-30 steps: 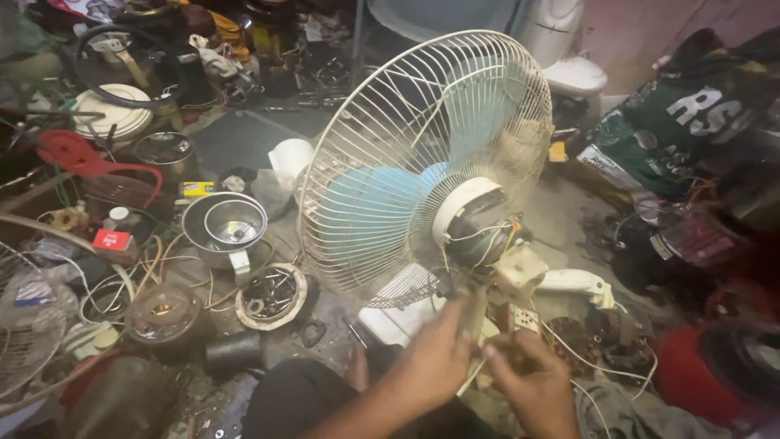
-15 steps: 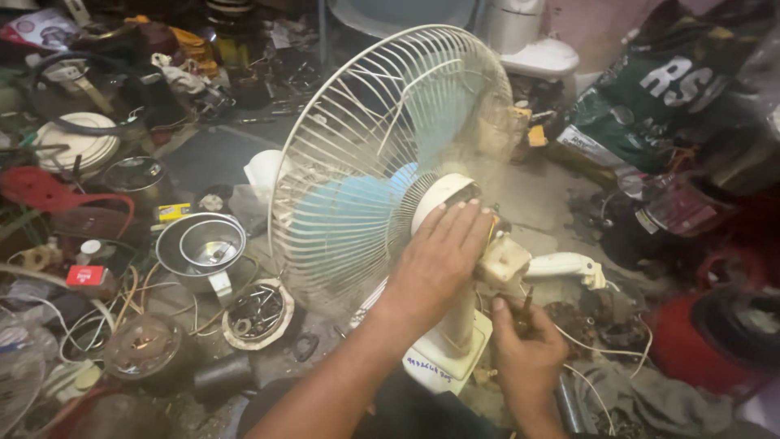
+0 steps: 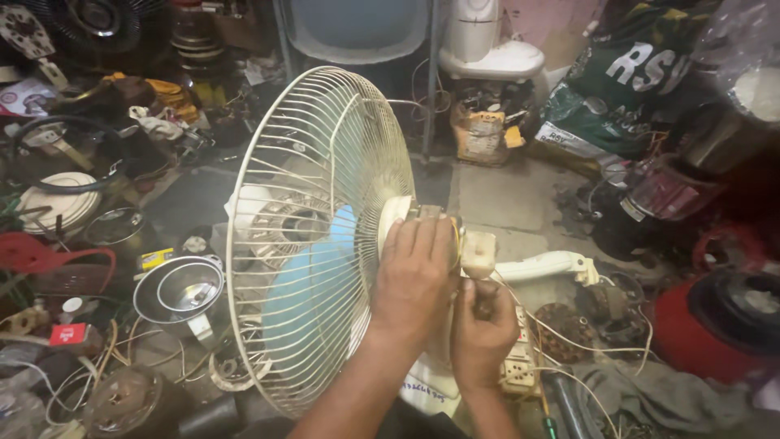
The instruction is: The person is repairing a standing fan by manipulating its internal wiring and components. They use a screwdriver to adjust connections within the fan's motor housing while seated on the floor in a cluttered workshop.
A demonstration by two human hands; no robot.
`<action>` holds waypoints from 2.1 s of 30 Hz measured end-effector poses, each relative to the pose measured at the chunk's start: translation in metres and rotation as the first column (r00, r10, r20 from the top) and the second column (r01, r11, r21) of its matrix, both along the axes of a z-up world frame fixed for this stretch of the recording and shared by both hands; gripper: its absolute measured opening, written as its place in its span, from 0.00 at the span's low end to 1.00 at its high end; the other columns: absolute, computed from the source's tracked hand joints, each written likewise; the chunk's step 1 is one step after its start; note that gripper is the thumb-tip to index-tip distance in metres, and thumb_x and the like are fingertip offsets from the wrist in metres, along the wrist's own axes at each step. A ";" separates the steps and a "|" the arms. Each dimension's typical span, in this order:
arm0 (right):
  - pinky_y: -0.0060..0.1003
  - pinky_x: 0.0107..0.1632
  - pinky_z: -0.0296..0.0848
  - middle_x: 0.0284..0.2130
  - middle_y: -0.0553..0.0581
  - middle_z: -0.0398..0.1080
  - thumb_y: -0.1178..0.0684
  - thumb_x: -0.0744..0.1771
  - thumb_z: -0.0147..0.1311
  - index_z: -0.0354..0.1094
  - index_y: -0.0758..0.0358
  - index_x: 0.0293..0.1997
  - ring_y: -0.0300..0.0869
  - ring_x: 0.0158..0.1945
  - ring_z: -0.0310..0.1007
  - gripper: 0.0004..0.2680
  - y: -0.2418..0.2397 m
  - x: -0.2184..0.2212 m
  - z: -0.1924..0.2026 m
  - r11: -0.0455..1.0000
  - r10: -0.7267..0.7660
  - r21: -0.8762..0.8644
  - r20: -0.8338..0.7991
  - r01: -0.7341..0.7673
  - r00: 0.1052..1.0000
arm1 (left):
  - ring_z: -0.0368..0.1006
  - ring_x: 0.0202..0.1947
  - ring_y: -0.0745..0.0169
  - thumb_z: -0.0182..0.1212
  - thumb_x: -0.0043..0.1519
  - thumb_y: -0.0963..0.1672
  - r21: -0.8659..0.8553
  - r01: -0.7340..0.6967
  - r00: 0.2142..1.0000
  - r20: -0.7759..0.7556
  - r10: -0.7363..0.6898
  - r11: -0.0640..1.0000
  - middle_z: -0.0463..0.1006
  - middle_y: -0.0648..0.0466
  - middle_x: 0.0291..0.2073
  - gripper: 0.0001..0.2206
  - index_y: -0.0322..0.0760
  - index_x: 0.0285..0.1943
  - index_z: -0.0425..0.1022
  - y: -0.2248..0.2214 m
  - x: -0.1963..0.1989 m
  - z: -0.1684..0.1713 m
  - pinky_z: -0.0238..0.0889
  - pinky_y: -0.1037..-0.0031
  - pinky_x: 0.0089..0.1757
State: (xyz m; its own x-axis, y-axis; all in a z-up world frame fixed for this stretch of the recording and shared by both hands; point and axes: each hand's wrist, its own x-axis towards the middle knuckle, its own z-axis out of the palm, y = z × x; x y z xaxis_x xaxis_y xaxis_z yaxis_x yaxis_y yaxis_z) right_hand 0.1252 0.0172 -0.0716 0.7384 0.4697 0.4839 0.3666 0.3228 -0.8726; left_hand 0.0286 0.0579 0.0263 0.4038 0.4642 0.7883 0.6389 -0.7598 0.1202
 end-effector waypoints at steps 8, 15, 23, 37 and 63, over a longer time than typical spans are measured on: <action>0.30 0.39 0.70 0.33 0.51 0.71 0.57 0.69 0.55 0.68 0.65 0.41 0.34 0.34 0.68 0.03 0.011 -0.003 -0.009 0.997 0.026 0.075 -0.014 -0.025 1.000 | 0.66 0.59 0.43 0.66 0.51 0.45 -0.017 0.011 1.000 0.019 -0.011 1.000 0.72 0.42 0.54 0.30 0.26 0.64 0.67 -0.002 0.000 0.003 0.54 0.56 0.64; 0.30 0.41 0.69 0.33 0.52 0.71 0.58 0.69 0.56 0.69 0.67 0.41 0.33 0.36 0.67 0.03 0.014 -0.002 -0.018 0.993 0.028 0.113 -0.032 -0.024 0.999 | 0.66 0.60 0.44 0.66 0.50 0.45 -0.027 0.002 1.000 0.012 -0.002 1.000 0.72 0.42 0.53 0.31 0.25 0.64 0.66 -0.003 0.001 0.003 0.54 0.55 0.64; 0.29 0.44 0.70 0.36 0.53 0.73 0.61 0.68 0.58 0.70 0.68 0.43 0.34 0.38 0.70 0.02 0.015 -0.005 -0.017 0.982 0.066 0.181 -0.099 -0.048 0.993 | 0.66 0.60 0.43 0.68 0.49 0.45 -0.056 0.042 0.998 0.037 -0.040 0.998 0.72 0.41 0.53 0.32 0.25 0.64 0.65 -0.008 -0.003 0.005 0.53 0.55 0.64; 0.30 0.38 0.71 0.35 0.53 0.70 0.58 0.69 0.56 0.66 0.69 0.44 0.35 0.36 0.68 0.05 0.019 -0.010 -0.018 0.990 -0.033 0.138 -0.052 0.040 0.998 | 0.66 0.58 0.43 0.70 0.49 0.44 -0.132 0.110 0.994 0.011 -0.109 0.985 0.71 0.42 0.51 0.32 0.25 0.63 0.65 -0.012 -0.010 0.017 0.54 0.57 0.63; 0.37 0.56 0.69 0.48 0.57 0.77 0.61 0.66 0.51 0.72 0.67 0.60 0.37 0.53 0.75 0.15 -0.055 0.126 0.009 0.770 0.605 -0.529 0.429 -0.356 0.671 | 0.59 0.67 0.43 0.70 0.46 0.42 -0.100 0.060 0.986 0.162 -0.043 0.993 0.67 0.44 0.63 0.36 0.33 0.68 0.63 -0.017 -0.009 -0.016 0.48 0.53 0.67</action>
